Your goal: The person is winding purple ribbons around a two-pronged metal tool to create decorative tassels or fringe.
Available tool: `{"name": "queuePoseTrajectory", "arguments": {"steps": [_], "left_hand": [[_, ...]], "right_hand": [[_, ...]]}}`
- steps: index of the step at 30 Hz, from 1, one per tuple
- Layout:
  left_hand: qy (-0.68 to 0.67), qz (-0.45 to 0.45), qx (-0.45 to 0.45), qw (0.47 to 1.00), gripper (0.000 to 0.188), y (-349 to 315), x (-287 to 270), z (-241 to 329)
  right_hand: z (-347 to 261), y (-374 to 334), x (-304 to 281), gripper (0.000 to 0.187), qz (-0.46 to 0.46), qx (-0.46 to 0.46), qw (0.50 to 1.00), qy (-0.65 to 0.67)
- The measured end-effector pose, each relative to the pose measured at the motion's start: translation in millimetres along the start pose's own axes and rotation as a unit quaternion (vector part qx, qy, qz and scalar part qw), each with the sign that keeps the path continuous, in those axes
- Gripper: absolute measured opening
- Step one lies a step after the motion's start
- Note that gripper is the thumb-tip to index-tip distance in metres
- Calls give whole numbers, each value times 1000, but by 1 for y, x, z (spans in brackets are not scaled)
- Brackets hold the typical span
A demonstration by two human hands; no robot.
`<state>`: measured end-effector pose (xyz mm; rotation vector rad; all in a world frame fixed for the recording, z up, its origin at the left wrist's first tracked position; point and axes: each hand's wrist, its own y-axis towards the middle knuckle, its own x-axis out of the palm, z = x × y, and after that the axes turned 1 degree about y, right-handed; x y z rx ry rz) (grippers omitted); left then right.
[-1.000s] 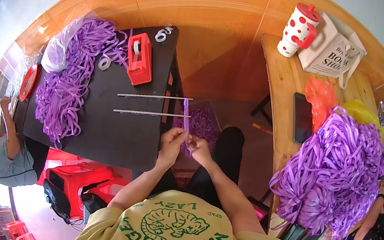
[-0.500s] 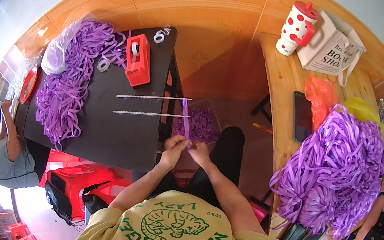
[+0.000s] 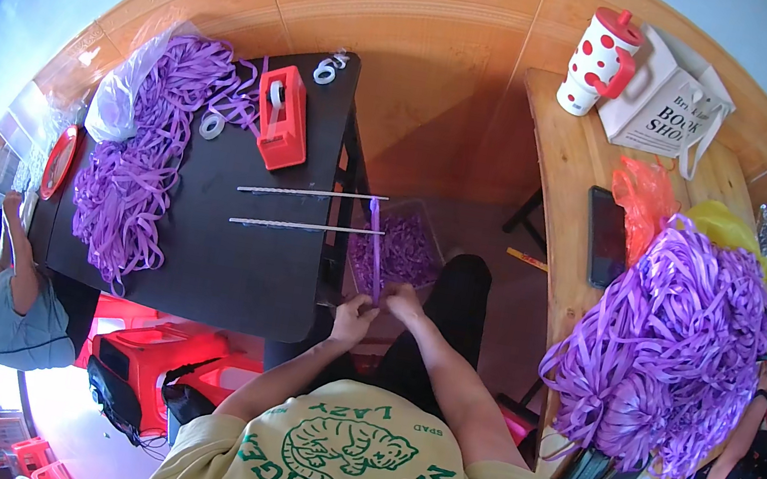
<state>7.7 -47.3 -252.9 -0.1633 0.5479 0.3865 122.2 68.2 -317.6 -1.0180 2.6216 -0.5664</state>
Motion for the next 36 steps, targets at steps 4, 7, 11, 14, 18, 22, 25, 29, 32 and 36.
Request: {"name": "queuePoseTrajectory", "arguments": {"steps": [4,7,11,14,18,22,25,29,32,36], "left_hand": [[-48,25,-31,998,17,-2,4,-10],[-17,49,-5,999,14,-3,6,-13],[-32,87,13,996,15,-2,4,17],[-68,113,-5,991,14,2,-12,48],[-123,172,71,975,12,26,-28,84],[-148,161,86,972,9,38,-43,115],[-237,134,55,961,11,42,-54,138],[-397,108,17,911,10,53,-62,152],[-388,108,-30,915,9,58,-63,157],[-311,141,67,938,10,67,-55,136]], "right_hand": [[-9,-2,6,11,-26,36,998,51],[-1,1,2,13,-40,33,997,53],[1,-1,-4,16,-26,16,1000,1],[-17,-17,4,21,-36,44,998,41],[-36,-39,4,16,-117,-43,991,55],[-35,-55,6,18,-164,-68,982,61],[-30,-66,3,18,-185,-84,979,28],[-66,-98,5,22,-218,-38,975,5],[-80,-109,3,24,-230,-32,972,-35],[-92,-120,1,29,-272,8,961,-54]]}}
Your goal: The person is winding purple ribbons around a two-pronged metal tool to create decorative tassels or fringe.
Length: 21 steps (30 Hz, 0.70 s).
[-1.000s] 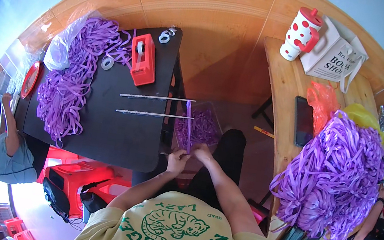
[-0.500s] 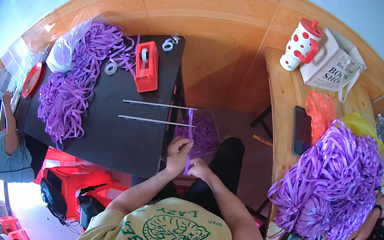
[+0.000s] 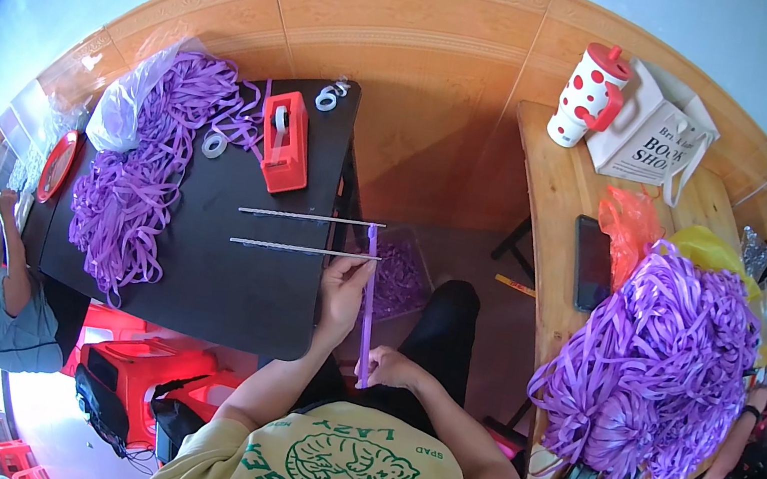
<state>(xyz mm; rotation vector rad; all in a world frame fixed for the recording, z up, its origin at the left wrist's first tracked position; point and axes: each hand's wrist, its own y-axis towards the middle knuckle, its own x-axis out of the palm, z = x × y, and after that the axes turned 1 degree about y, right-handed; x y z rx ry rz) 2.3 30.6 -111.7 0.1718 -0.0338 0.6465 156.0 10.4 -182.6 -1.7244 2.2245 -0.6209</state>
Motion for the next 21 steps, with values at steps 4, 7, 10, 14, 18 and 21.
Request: {"name": "queuePoseTrajectory", "arguments": {"steps": [4,7,10,14,18,21], "left_hand": [[-87,-18,-90,992,12,1,2,11],[-198,-61,-210,956,15,-1,2,25],[-243,-73,-251,934,19,-4,-1,31],[-220,-62,-217,949,21,-13,3,38],[-179,-42,-191,964,21,-23,7,45],[-184,-10,-183,966,19,-27,12,51]], "right_hand": [[-7,-5,1,29,-4,9,1000,-16],[-4,-4,0,29,4,8,1000,-21],[-12,-5,2,29,4,10,1000,0],[-3,0,1,28,4,8,999,-37],[-2,0,0,25,22,-10,999,-38],[1,3,0,23,32,-46,997,-46]]}}
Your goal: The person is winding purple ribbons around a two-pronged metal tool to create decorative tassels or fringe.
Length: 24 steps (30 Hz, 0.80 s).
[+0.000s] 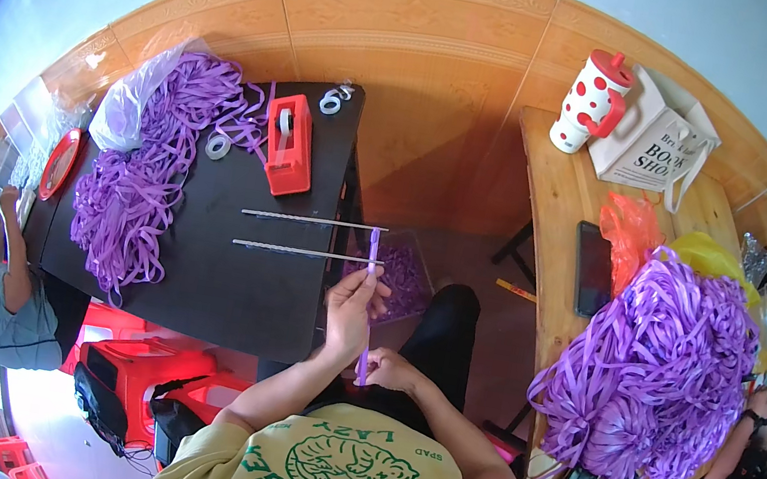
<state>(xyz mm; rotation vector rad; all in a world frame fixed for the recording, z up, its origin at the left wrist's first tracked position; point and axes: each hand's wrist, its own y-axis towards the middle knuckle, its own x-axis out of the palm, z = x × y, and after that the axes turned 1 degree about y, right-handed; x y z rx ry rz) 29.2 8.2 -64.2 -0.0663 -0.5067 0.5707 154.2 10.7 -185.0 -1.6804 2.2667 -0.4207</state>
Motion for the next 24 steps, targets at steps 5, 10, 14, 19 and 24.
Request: {"name": "queuePoseTrajectory", "arguments": {"steps": [5,10,14,19,24], "left_hand": [[-32,24,-15,999,16,-11,10,16],[-67,17,-62,996,16,-16,7,34],[-80,-15,-101,992,16,-20,9,48],[-41,-47,-123,990,17,-31,4,70],[-12,-84,-144,986,19,-38,3,85]], "right_hand": [[-3,-3,0,16,70,-57,996,9],[-5,-12,-13,11,110,-94,973,178],[-10,-18,-37,12,340,-150,913,169],[-118,-24,-63,19,510,-312,799,-71],[-175,-20,-69,30,484,-394,702,-344]]}}
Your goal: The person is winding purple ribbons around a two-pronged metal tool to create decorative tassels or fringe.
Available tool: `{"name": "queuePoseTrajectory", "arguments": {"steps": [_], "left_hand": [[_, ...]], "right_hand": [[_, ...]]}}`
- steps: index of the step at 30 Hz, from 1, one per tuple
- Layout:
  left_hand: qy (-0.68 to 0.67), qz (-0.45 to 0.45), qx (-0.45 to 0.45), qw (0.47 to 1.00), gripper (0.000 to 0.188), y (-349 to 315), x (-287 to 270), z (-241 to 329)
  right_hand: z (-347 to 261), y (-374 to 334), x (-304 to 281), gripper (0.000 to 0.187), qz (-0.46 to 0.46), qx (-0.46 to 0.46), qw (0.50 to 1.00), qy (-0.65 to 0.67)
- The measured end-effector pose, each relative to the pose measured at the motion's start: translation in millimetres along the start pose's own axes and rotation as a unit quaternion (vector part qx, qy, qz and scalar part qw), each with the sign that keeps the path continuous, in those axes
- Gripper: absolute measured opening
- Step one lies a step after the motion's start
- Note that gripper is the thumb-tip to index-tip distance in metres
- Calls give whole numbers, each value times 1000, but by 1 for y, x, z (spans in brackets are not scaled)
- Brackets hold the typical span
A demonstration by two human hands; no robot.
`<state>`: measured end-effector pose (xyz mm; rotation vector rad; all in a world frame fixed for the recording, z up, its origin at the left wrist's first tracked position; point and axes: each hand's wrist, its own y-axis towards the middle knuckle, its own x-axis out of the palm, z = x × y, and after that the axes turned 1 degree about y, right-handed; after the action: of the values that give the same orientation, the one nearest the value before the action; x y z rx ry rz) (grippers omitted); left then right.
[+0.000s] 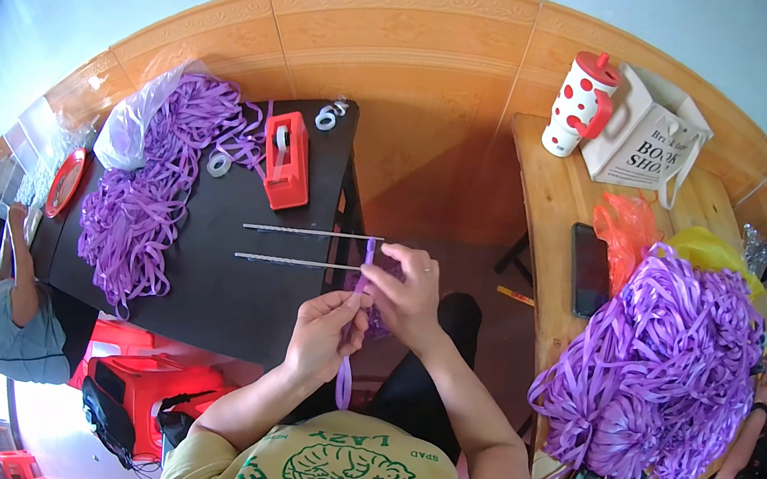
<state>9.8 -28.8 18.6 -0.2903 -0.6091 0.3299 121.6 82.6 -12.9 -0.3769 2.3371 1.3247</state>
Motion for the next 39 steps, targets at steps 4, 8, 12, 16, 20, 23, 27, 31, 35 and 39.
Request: {"name": "queuePoseTrajectory", "arguments": {"steps": [4,8,12,16,20,23,27,31,35,39], "left_hand": [[20,-19,-6,1000,20,-9,2,14],[94,-62,33,993,21,-7,11,64],[28,-10,478,878,35,-4,53,155],[119,-78,460,876,28,-26,48,113],[134,-155,100,974,19,-23,20,23],[193,-117,1,974,19,-4,-9,-34],[216,-55,79,972,20,34,-37,-82],[220,50,199,954,20,73,-48,-103],[280,153,335,887,25,103,-37,-95],[361,202,471,779,28,119,-20,-67]], "right_hand": [[1,-1,12,28,-5,-61,998,9],[-6,4,18,17,-20,-19,999,44],[4,33,29,8,27,74,986,145],[52,35,52,12,-37,207,939,271],[60,41,60,10,-71,408,761,499],[58,45,56,11,-78,482,720,494],[62,44,57,12,-48,530,672,515],[68,40,62,13,-55,574,644,504],[83,25,74,14,-55,587,648,483],[86,8,79,13,-77,607,586,531]]}}
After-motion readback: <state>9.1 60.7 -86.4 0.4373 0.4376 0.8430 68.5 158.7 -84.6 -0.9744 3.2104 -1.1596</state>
